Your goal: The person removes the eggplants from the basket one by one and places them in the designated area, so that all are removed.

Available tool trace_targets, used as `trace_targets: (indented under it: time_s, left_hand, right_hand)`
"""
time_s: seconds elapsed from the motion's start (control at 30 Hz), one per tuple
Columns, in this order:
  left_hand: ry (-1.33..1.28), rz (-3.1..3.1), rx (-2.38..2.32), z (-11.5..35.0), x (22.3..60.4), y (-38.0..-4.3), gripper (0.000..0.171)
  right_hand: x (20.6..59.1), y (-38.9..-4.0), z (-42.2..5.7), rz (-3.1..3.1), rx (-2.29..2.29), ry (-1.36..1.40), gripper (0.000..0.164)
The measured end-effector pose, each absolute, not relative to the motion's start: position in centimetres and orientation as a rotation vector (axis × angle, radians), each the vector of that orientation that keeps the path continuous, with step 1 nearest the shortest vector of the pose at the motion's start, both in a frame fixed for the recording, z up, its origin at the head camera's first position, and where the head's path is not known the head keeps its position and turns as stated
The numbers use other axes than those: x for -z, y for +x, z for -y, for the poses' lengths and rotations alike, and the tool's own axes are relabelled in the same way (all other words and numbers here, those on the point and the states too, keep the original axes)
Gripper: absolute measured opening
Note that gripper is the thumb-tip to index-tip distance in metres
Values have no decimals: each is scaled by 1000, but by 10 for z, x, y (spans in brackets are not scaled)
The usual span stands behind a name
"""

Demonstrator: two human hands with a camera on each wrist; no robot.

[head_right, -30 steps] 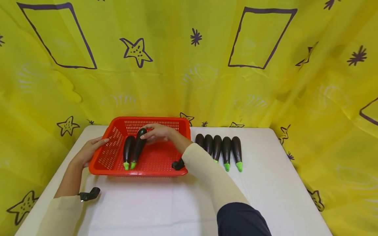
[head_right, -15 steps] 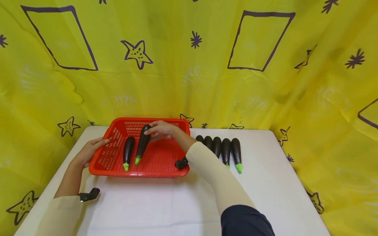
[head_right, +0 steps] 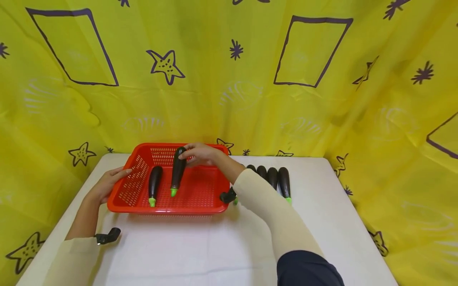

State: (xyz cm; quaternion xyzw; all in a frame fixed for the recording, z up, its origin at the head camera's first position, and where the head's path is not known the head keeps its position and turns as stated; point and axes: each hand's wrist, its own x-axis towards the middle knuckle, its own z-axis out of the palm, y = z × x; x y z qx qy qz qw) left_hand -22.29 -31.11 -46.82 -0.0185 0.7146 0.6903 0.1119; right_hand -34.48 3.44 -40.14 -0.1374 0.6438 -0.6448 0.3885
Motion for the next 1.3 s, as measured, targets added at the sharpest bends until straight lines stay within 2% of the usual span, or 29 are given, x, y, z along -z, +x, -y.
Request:
trace_targets:
  time_s: [0.2, 0.5, 1.0, 1.3]
  left_hand:
    - [-61, -2110, -2019, 312, 467, -222, 71]
    - [-73, -2123, -1995, 311, 468, -221, 72]
    - [-67, -2099, -2013, 311, 468, -221, 73]
    - [-65, -2098, -2017, 311, 467, -221, 73]
  right_hand:
    - [398, -341, -42, -1678, 1636, -361, 42]
    - [395, -332, -58, -1752, 1656, -351, 55]
    - [392, -322, -89, -1765, 1782, -316, 35]
    - [387, -316, -113, -1784, 1809, -328, 38]
